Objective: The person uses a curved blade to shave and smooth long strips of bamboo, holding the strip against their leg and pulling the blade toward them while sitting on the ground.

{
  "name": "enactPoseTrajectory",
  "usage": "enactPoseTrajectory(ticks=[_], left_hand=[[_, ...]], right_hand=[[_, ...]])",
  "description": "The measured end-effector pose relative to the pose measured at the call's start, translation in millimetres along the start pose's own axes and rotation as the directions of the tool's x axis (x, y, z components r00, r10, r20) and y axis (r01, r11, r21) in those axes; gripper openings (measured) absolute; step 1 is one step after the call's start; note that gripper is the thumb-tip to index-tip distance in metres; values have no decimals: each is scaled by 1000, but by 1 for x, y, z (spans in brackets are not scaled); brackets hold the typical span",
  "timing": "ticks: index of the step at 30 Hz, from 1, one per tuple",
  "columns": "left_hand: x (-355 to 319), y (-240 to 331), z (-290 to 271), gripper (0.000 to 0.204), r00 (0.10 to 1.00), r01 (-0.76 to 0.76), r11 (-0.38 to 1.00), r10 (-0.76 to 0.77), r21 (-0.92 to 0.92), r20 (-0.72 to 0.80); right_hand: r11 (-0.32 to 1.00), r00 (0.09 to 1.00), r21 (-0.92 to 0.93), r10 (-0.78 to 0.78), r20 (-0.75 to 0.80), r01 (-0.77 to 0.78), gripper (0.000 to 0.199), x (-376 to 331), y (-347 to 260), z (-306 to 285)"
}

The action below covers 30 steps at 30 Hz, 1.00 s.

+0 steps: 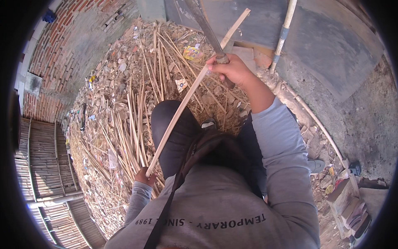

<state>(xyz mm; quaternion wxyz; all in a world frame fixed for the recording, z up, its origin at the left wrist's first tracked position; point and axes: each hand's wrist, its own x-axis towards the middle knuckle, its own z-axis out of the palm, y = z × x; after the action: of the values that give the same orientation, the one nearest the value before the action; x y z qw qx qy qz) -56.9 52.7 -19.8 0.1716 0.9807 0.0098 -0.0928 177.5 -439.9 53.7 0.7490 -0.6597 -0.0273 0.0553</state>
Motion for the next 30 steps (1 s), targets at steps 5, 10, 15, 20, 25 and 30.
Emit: enactPoseTrajectory(ticks=[5,10,15,20,25,30], left_hand=[[-25,-8,15,39,990,34,992,-49,-118,-133],[-24,-8,28,33,983,30,999,-22,39,-183],[-10,16,30,31,986,-18,996,4,-83,-169],[15,33,35,36,985,-69,990,49,-121,-166],[35,49,30,42,990,-96,991,86,-90,-111],[38,55,30,39,989,-104,992,96,-71,-109]], right_hand=[[993,999,-113,-22,-47,17,24,-5,-11,-4],[980,999,-196,-26,-46,17,24,-8,-22,3],[849,917,-438,-381,-121,294,27,-11,-14,4],[629,925,-719,-375,53,296,28,-18,-17,10],[335,961,-903,-155,229,269,29,-26,-14,31],[253,980,-947,-73,186,199,30,-21,-11,35]])
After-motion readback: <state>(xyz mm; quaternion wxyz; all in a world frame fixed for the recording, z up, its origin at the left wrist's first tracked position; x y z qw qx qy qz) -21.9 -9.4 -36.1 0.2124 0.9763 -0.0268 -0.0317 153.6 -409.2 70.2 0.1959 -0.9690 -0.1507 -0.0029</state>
